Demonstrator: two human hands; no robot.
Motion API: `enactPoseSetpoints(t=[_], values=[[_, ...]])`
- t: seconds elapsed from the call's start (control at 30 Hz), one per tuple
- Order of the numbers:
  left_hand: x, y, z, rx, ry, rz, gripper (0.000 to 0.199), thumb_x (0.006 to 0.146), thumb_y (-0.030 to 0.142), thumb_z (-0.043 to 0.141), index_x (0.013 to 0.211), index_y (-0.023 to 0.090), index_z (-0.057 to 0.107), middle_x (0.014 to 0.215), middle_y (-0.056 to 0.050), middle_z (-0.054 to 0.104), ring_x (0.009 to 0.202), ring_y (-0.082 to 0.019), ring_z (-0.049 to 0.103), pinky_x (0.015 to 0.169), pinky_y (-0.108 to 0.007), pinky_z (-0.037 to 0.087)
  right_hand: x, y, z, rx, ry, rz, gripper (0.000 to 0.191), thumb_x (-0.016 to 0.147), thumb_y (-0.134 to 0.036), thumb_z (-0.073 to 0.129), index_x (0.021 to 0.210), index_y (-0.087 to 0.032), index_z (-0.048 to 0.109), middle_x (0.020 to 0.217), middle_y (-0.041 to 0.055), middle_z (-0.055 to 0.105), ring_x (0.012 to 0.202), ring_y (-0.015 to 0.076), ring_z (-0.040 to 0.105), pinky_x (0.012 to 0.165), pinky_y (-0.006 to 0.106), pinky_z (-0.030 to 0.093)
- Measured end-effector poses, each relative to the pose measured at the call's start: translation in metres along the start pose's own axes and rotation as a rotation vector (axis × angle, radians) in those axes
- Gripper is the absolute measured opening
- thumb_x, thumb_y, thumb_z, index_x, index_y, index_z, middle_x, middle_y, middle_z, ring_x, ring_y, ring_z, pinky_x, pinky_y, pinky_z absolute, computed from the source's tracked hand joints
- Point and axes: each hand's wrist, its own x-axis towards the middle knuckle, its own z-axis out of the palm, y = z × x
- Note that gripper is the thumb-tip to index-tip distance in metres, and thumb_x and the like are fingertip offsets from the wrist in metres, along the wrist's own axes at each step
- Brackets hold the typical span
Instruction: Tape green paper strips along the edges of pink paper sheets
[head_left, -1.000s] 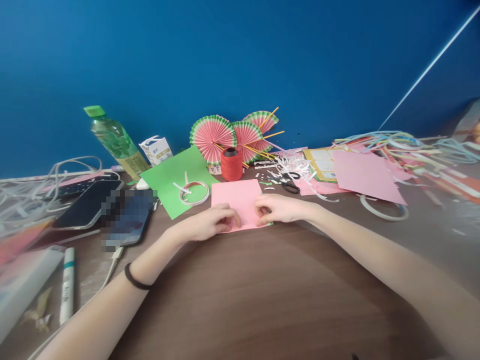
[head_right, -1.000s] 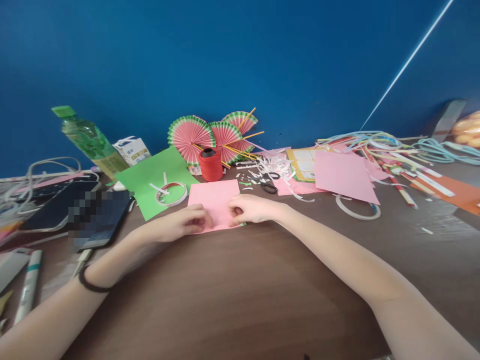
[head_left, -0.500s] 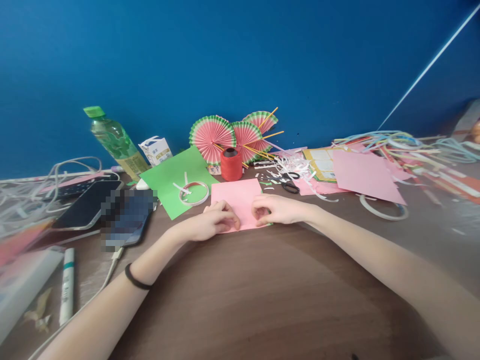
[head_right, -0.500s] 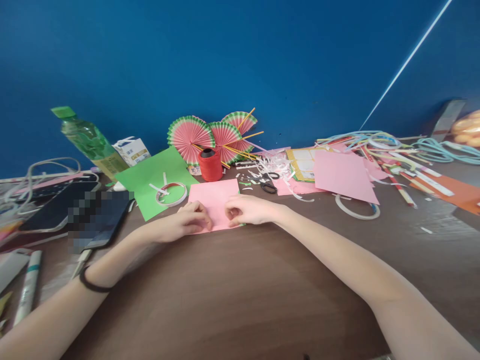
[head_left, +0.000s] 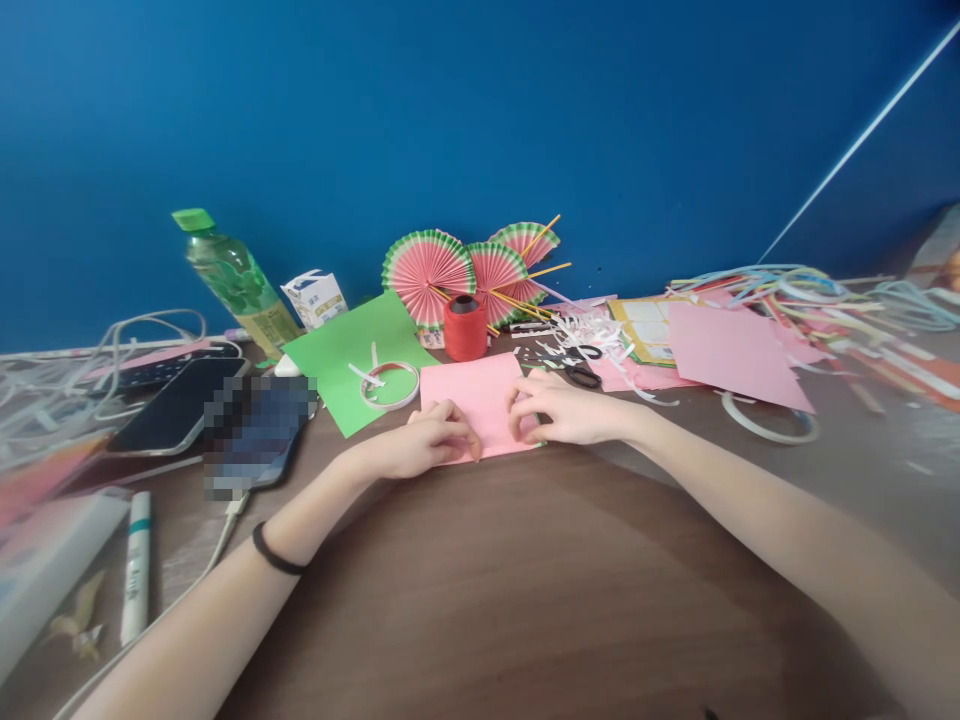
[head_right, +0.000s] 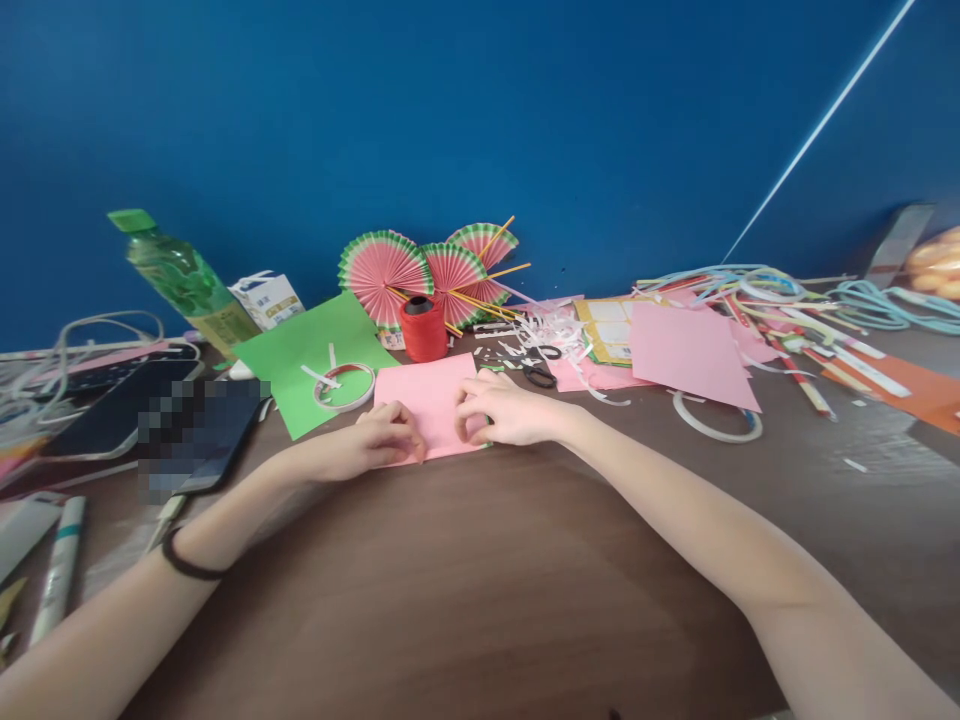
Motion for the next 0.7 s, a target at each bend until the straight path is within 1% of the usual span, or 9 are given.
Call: enactPoseSetpoints(t=[0.1,0.23,0.27,0.3,0.43,0.53,0.63,0.7], values=[[0.0,-0.0012,0.0005,0.0,0.007,0.01,0.025,0.087,0.027,0.041,0.097,0.026,0.063,0.097,-0.003,0.043,0.099,-0.02,0.037,0.094,-0.035,0.027,-0.0004,0.0005,0.0014,0.031,0.0,0.004,0.008,0.077,-0.023,0.058,0.079,-0.023,0.065,0.108,0.0048,0.052,0.104,0.0247,0.038,0.096,0.046,0.026],[-0.0006,-0.0011,0.0004,0.006,0.007,0.003,0.025,0.086,0.026,0.041,0.097,0.026,0.063,0.098,-0.003,0.044,0.099,-0.02,0.037,0.094,-0.036,0.027,-0.0005,0.0014,0.0048,0.069,-0.012,-0.04,0.027,0.074,-0.007,0.051,0.086,-0.027,0.066,0.127,0.0014,0.043,0.12,0.0246,0.03,0.102,0.048,0.021],[-0.0007,-0.0009,0.0003,0.006,0.004,0.001,0.025,0.086,0.025,0.04,0.097,0.026,0.063,0.098,-0.003,0.044,0.099,-0.02,0.037,0.094,-0.036,0.027,-0.0005,0.0019,0.0054,0.076,-0.021,-0.04,0.03,0.074,-0.006,0.05,0.086,-0.027,0.066,0.131,0.0007,0.04,0.123,0.0247,0.028,0.103,0.048,0.021],[-0.0006,-0.0006,0.0003,0.005,0.002,0.001,0.025,0.086,0.024,0.04,0.096,0.026,0.063,0.098,-0.003,0.044,0.1,-0.02,0.038,0.094,-0.036,0.027,-0.0005,0.0027,0.0057,0.079,-0.031,-0.036,0.029,0.074,-0.006,0.05,0.086,-0.027,0.066,0.133,0.0005,0.038,0.124,0.0249,0.026,0.103,0.049,0.02],[0.0002,0.0017,-0.0005,0.012,0.001,-0.012,0.022,0.084,0.021,0.042,0.092,0.023,0.062,0.098,-0.003,0.045,0.101,-0.02,0.038,0.094,-0.036,0.027,-0.0002,0.0078,0.0054,0.069,-0.049,-0.013,0.012,0.079,-0.019,0.056,0.08,-0.024,0.067,0.134,0.0022,0.039,0.126,0.0263,0.025,0.105,0.05,0.017],[-0.0001,0.0037,-0.0029,0.022,0.002,-0.009,0.02,0.083,0.02,0.043,0.087,0.022,0.062,0.098,-0.003,0.046,0.1,-0.02,0.039,0.093,-0.034,0.027,0.0003,0.01,0.0038,0.078,-0.071,-0.007,0.012,0.08,-0.022,0.056,0.077,-0.023,0.067,0.132,0.0025,0.042,0.124,0.0258,0.027,0.105,0.049,0.017],[-0.0016,0.0046,-0.0068,0.023,-0.009,0.03,0.023,0.085,0.021,0.039,0.085,0.021,0.063,0.095,-0.004,0.046,0.096,-0.018,0.042,0.091,-0.031,0.03,0.0006,0.0088,0.0011,0.097,-0.102,0.002,0.012,0.08,-0.021,0.056,0.076,-0.022,0.067,0.132,0.0025,0.044,0.124,0.0251,0.03,0.105,0.048,0.018],[-0.0027,0.0046,-0.009,0.032,-0.019,0.042,0.024,0.085,0.021,0.039,0.081,0.02,0.063,0.091,-0.004,0.046,0.092,-0.018,0.043,0.088,-0.029,0.032,0.0003,0.0079,-0.0008,0.106,-0.122,0.009,0.012,0.079,-0.019,0.056,0.076,-0.022,0.067,0.134,0.0025,0.043,0.124,0.0245,0.03,0.106,0.048,0.017]])
